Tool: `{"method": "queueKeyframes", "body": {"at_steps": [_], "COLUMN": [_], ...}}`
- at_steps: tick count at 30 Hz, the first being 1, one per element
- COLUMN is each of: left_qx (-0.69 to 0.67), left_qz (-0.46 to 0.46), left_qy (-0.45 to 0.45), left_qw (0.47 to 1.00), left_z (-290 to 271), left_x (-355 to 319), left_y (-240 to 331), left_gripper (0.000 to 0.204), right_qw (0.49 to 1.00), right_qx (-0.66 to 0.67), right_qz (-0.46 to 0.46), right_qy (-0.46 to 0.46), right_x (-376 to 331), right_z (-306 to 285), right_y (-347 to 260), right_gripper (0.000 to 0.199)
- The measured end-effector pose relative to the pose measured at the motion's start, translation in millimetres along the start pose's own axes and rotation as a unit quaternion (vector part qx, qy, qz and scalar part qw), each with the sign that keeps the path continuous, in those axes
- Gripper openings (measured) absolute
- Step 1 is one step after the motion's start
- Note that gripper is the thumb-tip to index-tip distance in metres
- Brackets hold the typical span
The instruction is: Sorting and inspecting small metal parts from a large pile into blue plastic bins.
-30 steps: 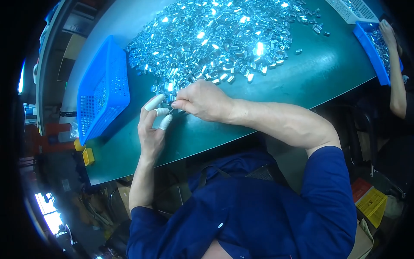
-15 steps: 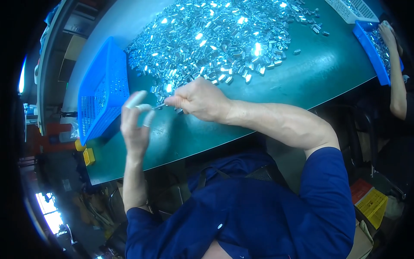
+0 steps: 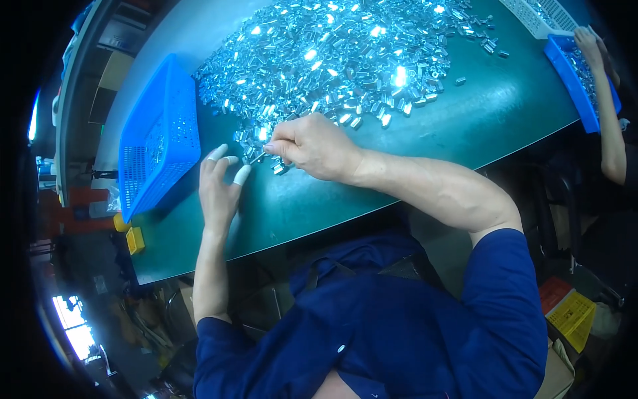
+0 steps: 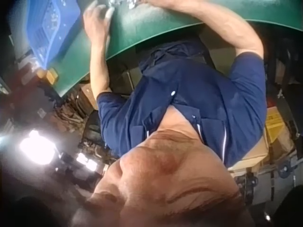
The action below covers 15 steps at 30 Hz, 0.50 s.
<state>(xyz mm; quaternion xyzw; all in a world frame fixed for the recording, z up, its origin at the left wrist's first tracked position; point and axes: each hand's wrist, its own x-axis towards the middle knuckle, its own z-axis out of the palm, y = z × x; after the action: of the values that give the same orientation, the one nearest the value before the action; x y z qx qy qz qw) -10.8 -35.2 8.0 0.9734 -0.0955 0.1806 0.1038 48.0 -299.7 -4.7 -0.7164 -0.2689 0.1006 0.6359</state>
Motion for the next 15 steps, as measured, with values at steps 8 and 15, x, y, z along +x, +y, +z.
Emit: {"method": "queueKeyframes", "body": {"at_steps": [8, 15], "left_qx": [-0.154, -0.209], "left_qz": [-0.036, 0.004], "left_qy": [0.003, 0.004], "left_qw": [0.987, 0.978], "left_z": [5.0, -8.6], "left_x": [-15.8, -10.8], "left_y": [7.9, 35.7], "left_gripper": [0.018, 0.020], "right_qw": [0.999, 0.998], "right_qx": [-0.025, -0.052], "right_qz": [-0.020, -0.028], "right_qy": [0.012, -0.005], "right_x": [-0.2, -1.3], "right_z": [1.8, 2.6], "right_y": [0.7, 3.9], "right_gripper": [0.025, 0.024]}}
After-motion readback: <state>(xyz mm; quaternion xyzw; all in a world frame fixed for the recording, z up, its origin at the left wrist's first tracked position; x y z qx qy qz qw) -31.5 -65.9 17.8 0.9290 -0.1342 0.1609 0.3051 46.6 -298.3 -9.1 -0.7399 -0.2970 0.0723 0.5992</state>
